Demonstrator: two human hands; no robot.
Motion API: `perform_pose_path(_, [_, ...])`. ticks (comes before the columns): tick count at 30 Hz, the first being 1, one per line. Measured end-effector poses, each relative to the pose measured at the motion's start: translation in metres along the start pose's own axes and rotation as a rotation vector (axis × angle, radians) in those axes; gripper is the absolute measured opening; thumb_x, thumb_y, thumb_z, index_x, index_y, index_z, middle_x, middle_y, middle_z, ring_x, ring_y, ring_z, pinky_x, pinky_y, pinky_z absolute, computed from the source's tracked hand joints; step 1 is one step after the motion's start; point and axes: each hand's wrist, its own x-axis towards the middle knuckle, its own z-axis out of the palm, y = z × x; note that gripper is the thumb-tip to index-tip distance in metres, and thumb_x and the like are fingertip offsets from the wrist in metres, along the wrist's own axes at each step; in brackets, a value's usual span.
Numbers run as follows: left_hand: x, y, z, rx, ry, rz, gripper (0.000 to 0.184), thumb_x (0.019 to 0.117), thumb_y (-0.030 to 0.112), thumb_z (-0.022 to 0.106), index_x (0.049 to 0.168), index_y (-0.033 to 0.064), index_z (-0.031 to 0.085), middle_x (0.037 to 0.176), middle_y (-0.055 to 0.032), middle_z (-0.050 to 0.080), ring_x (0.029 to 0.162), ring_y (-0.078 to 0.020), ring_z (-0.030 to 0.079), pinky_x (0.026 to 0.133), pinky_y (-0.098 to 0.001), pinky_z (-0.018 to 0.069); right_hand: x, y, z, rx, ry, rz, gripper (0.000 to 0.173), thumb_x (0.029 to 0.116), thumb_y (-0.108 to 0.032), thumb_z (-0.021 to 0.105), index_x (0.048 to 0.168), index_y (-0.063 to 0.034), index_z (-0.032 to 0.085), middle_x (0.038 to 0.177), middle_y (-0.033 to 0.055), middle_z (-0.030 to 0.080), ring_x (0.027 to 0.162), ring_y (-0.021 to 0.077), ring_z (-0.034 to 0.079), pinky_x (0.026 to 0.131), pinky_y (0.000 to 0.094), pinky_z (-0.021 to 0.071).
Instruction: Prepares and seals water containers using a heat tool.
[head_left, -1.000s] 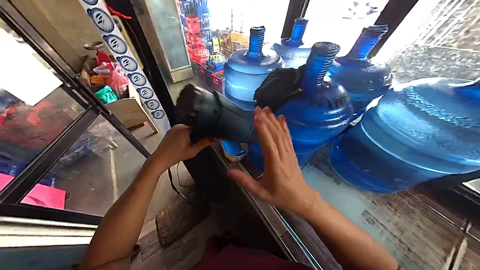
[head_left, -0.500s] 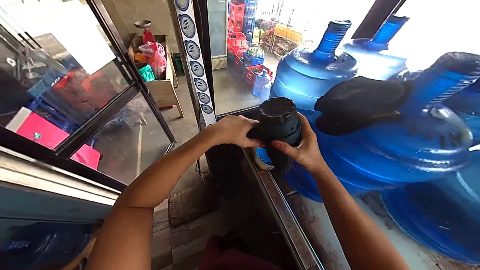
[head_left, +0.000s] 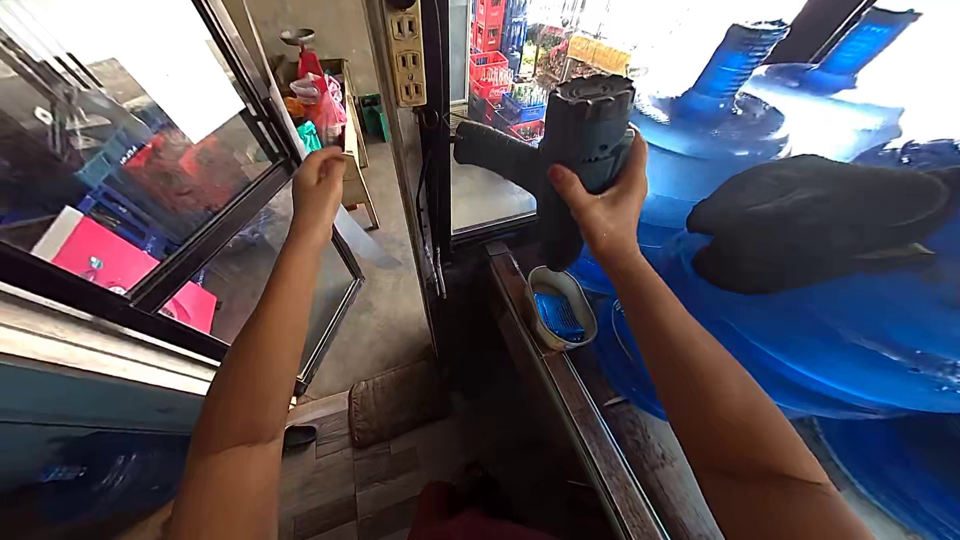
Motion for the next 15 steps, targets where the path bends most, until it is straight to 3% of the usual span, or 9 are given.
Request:
perform_pose_path(9, [-0.058, -0.058, -0.019, 0.044, -0.124, -0.143, 0.042, 0.1069, 0.021, 0.046, 0.138, -0.0063, 0.055, 0.138, -0.0270, 0.058, 0.125, -0.0350, 0.059, 0.106, -0.0512, 0.0464, 0.021, 0.018, 0.034, -0.055, -0.056, 0.035, 0.096, 0.0791, -0.051, 0.079, 0.147, 0.0041, 0.040, 0.126, 0.0169, 0.064, 0.111, 0.0148, 0.065, 0.098, 0.0342, 0.0527])
perform_pose_path(12, [-0.088, -0.076, -0.022, 0.079, -0.203, -0.234, 0.041, 0.1091, 0.022, 0.046, 0.140, -0.0042, 0.053, 0.139, -0.0267, 0.058, 0.125, -0.0377, 0.059, 0.105, -0.0547, 0.0463, 0.021, 0.036, 0.041, -0.012, -0.109, 0.019, 0.096, 0.0796, -0.049, 0.079, 0.147, 0.0062, 0.038, 0.129, 0.0188, 0.061, 0.115, 0.0137, 0.063, 0.100, 0.0307, 0.0512])
perform_pose_path(15, [-0.117, -0.103, -0.021, 0.104, -0.270, -0.334, 0.038, 0.1083, 0.018, 0.047, 0.137, -0.0050, 0.056, 0.130, -0.0270, 0.063, 0.118, -0.0342, 0.063, 0.102, -0.0508, 0.0486, 0.013, 0.058, 0.044, 0.037, -0.175, 0.034, 0.099, 0.0805, -0.045, 0.079, 0.149, 0.0082, 0.032, 0.136, 0.0218, 0.056, 0.122, 0.0130, 0.059, 0.105, 0.0273, 0.0473])
